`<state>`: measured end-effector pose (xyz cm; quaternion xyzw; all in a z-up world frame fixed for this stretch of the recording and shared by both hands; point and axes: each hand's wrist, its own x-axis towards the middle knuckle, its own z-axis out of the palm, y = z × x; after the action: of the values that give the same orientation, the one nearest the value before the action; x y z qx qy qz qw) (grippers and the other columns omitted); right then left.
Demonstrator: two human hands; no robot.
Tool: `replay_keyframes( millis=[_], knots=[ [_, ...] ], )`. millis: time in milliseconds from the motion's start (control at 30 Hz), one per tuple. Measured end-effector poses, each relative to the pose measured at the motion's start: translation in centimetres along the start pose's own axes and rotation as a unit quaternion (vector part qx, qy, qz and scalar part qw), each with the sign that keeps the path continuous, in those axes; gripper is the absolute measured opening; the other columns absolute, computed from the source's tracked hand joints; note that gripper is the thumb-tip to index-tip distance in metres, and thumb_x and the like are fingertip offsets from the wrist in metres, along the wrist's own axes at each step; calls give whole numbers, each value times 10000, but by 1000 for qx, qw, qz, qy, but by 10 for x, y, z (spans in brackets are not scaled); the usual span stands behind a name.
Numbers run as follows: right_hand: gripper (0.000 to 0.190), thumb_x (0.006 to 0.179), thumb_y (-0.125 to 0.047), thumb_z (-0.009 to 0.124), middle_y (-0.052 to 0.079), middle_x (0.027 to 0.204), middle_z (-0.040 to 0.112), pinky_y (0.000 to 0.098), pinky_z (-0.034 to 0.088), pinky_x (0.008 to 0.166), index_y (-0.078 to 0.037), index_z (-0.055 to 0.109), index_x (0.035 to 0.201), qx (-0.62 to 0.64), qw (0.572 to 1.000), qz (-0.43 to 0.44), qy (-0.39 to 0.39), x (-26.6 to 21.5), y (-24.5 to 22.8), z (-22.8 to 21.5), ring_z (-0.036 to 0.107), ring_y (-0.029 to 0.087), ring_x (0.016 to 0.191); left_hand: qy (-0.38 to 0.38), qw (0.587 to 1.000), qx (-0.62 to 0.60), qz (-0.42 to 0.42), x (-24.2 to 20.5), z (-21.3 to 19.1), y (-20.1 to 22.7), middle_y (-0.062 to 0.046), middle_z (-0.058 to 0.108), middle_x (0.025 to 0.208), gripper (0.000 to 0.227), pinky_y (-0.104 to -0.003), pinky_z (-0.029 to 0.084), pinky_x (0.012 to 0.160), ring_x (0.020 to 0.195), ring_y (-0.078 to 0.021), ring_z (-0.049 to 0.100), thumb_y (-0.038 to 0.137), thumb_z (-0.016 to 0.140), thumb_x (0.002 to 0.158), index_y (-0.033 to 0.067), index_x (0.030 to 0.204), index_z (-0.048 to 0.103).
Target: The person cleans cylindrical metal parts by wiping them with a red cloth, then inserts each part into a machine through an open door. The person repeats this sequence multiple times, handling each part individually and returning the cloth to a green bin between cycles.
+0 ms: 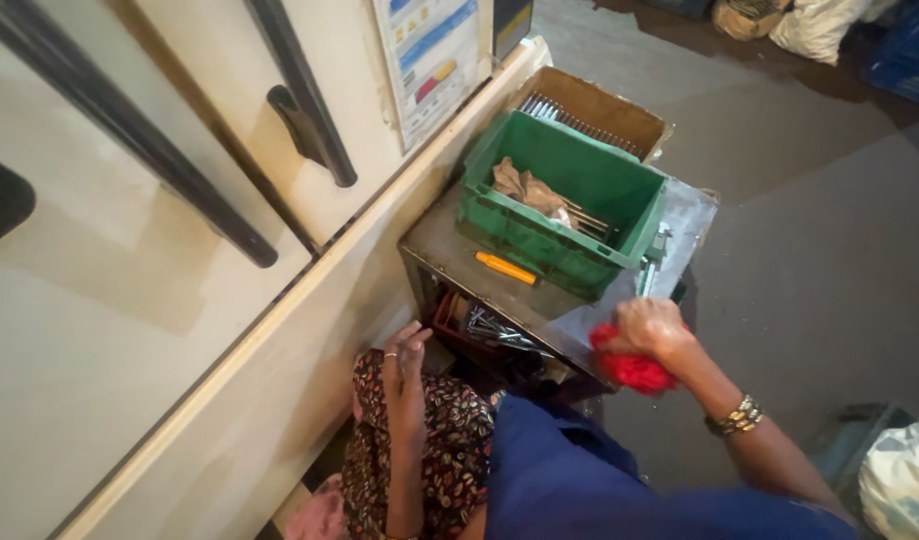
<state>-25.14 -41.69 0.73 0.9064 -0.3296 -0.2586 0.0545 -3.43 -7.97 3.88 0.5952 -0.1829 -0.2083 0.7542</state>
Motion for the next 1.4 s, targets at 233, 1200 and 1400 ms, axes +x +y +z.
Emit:
replay_keyframes(
  millis=[233, 1200, 1400],
  knots=[
    [926, 767, -522, 746, 185, 1594, 321, 543, 437, 1040, -190, 359, 1540, 89, 969, -105, 204, 33, -66, 9, 415, 459, 1392, -18, 1000, -5, 4, -3, 3, -2, -138, 694, 1237, 330, -356, 430, 1096, 1216, -211, 634, 238, 547, 1045, 13, 1276, 616],
    [713, 780, -412, 785, 208, 1405, 528, 465, 594, 727, -116, 560, 1388, 308, 821, -176, 448, 54, -175, -175, 614, 393, 1147, 38, 999, 1, 4, -5, -11, -7, -142, 716, 1180, 309, -356, 482, 1075, 1169, -219, 668, 213, 524, 1052, 14, 1273, 610],
    [807, 712, -588, 732, 249, 1502, 425, 579, 318, 1161, -72, 614, 1321, 1, 899, -109, 425, 190, -250, -149, 327, 426, 1433, 57, 998, 28, 8, -13, -25, -12, -138, 697, 1244, 328, -350, 460, 1093, 1232, -232, 638, 206, 512, 1050, 14, 1303, 593]
  ],
)
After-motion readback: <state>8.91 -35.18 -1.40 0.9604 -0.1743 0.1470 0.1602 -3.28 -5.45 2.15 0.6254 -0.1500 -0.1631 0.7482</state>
